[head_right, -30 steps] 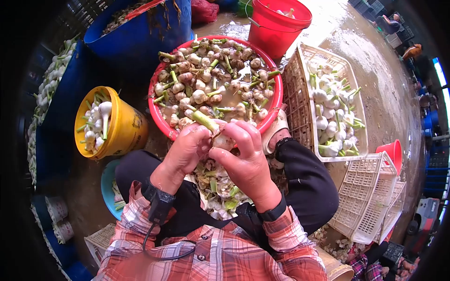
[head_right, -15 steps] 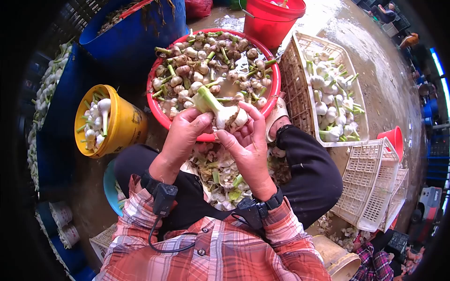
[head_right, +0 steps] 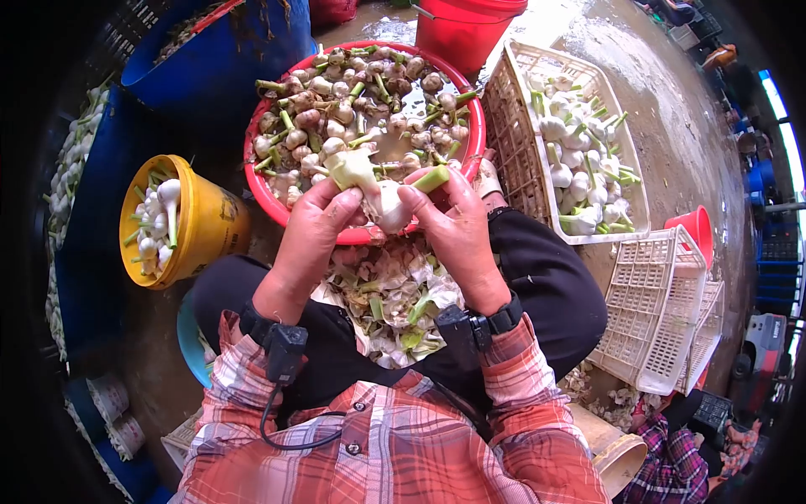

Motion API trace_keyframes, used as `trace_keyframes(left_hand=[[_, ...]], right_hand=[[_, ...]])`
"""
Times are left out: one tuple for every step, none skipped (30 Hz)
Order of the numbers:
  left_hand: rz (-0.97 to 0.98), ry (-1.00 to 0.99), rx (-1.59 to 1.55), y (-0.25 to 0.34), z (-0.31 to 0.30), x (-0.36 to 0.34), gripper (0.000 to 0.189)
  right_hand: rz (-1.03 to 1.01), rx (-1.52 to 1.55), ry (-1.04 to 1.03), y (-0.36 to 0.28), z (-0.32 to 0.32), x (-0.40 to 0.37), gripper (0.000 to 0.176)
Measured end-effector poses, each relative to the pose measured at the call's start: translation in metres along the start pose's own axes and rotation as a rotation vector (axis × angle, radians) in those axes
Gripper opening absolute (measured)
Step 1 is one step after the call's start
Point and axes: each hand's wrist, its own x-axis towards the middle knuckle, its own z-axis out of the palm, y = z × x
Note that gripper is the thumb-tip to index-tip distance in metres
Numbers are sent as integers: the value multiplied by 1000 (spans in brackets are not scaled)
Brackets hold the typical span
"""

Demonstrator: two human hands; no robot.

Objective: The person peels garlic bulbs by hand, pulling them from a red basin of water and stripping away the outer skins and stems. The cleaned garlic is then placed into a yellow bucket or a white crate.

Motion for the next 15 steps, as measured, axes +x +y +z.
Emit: trace_keyframes(left_hand=[[45, 74, -90, 2, -2, 0, 31], [87, 146, -184, 2, -6, 0, 32], [74, 144, -220, 2, -20, -3, 33], [125, 164, -230, 10, -25, -6, 32], [107, 113, -86, 17, -27, -11, 33], [89, 60, 59, 21, -25, -14, 33], [86, -115, 306, 21, -17, -15, 44], [-76, -207, 591, 24, -10, -21, 56], [-73, -226, 731, 18, -4, -23, 60], [-74, -243, 872, 11, 2, -23, 64], [73, -98, 790, 6, 7, -22, 64], [191, 87, 673, 13, 18, -19, 51], [365, 143, 744, 13, 20, -13, 43], [542, 204, 810, 12, 20, -11, 36], [541, 213, 812, 11, 22, -11, 36]], right_hand=[[48, 154, 27, 1, 0, 2, 26], [46, 151, 26, 1, -1, 2, 26], [-26, 221, 133, 2, -5, -2, 21], [-103, 289, 244, 2, -10, -4, 17], [-142, 329, 288, 10, -15, -3, 16], [-145, 321, 301, 8, -21, -6, 16], [-250, 115, 290, 6, -24, -10, 19], [-350, -87, 270, 3, -25, -13, 22], [-416, -256, 266, -5, -23, -16, 28], [-412, -250, 262, -12, -20, -18, 28], [-493, -406, 244, -17, -18, -21, 30], [-572, -562, 228, -19, -14, -24, 31], [-614, -580, 237, -18, -7, -26, 33], [-661, -635, 215, -20, -2, -27, 34], [-677, -678, 219, -21, 3, -29, 35]])
